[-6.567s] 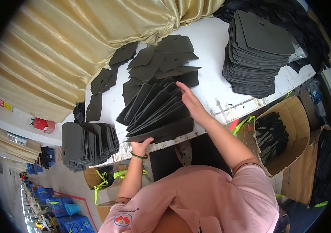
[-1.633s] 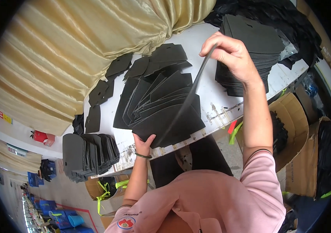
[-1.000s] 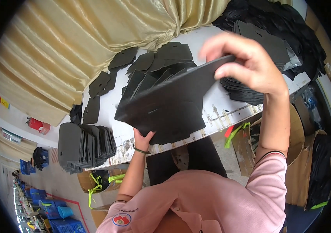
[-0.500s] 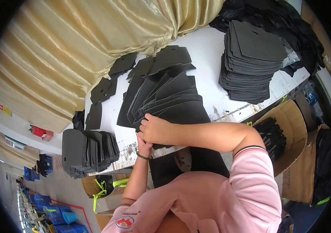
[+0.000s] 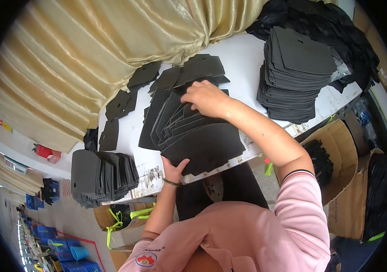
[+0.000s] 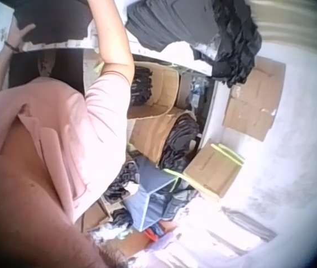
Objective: Sort and stack flexible dark gray material components on a workbench.
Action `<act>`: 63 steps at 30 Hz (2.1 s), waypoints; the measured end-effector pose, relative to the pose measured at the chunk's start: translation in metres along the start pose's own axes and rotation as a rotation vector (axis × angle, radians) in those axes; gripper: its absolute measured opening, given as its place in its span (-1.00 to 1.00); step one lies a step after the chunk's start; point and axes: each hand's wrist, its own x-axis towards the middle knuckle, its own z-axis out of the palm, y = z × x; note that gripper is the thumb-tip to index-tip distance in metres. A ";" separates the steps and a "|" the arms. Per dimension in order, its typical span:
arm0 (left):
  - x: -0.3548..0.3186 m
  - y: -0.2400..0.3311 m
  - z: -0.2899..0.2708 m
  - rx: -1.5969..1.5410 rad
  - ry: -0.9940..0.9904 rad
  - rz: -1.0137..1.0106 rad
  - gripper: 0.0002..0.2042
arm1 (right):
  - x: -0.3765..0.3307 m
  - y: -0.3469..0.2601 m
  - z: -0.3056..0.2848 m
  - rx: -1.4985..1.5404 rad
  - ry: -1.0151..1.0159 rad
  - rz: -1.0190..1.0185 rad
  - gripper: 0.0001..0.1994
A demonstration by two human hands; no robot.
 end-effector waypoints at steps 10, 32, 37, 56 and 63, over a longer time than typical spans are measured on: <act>-0.004 -0.003 0.000 -0.009 -0.029 0.017 -0.18 | 0.002 0.011 -0.013 0.387 0.097 0.154 -0.95; -0.003 -0.015 -0.004 -0.047 -0.031 0.036 -0.18 | 0.009 0.002 -0.004 0.289 -0.085 -0.036 -0.85; -0.004 -0.012 -0.001 -0.099 -0.028 0.009 -0.19 | 0.024 0.007 -0.019 0.319 0.079 0.015 -0.93; -0.006 -0.109 -0.050 -0.243 0.032 -0.148 -0.30 | -0.143 -0.034 0.000 1.002 0.330 0.857 -0.84; -0.013 -0.026 0.000 -0.335 -0.015 -0.006 -0.29 | -0.204 -0.070 0.091 0.493 0.561 0.961 -0.87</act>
